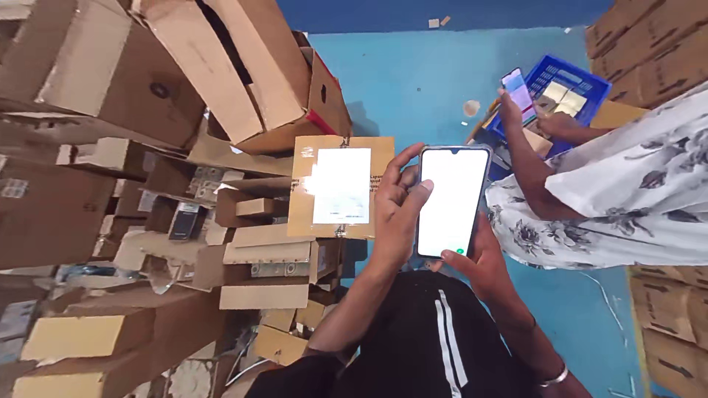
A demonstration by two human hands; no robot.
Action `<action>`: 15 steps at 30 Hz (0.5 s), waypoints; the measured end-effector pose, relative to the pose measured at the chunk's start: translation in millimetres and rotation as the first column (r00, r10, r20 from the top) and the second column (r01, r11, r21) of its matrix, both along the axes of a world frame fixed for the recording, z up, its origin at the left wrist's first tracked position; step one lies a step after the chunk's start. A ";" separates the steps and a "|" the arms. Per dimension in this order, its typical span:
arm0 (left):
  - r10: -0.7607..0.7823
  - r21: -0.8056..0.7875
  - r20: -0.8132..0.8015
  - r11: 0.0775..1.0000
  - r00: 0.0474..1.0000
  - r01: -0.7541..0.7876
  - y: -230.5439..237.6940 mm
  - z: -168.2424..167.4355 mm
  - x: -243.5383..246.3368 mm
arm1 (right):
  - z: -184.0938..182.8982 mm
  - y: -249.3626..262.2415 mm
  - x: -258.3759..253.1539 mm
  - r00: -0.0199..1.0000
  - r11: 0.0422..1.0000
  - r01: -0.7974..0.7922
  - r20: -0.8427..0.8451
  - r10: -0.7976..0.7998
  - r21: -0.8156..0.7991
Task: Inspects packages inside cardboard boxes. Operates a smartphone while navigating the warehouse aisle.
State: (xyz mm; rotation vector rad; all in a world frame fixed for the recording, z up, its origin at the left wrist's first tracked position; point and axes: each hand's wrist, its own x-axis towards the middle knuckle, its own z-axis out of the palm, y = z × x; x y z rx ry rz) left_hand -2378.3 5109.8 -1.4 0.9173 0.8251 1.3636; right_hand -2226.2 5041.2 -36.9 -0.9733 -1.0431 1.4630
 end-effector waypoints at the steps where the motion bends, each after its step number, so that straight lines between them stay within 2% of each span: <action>1: 0.006 -0.004 0.008 1.000 1.000 -0.006 4.6 0.1 2.0 | 0.4 2.5 0.2 1.000 1.000 0.006 0.002 -0.006 0.003; 9: -0.034 -0.012 -0.012 0.999 0.999 0.034 25.9 1.6 30.8 | 0.6 15.3 26.6 0.999 1.000 0.020 -0.040 -0.019 0.024; 15: 0.003 -0.019 -0.045 1.000 0.999 -0.004 27.6 4.7 83.5 | -2.9 16.6 75.3 0.997 0.999 0.024 -0.068 -0.021 0.038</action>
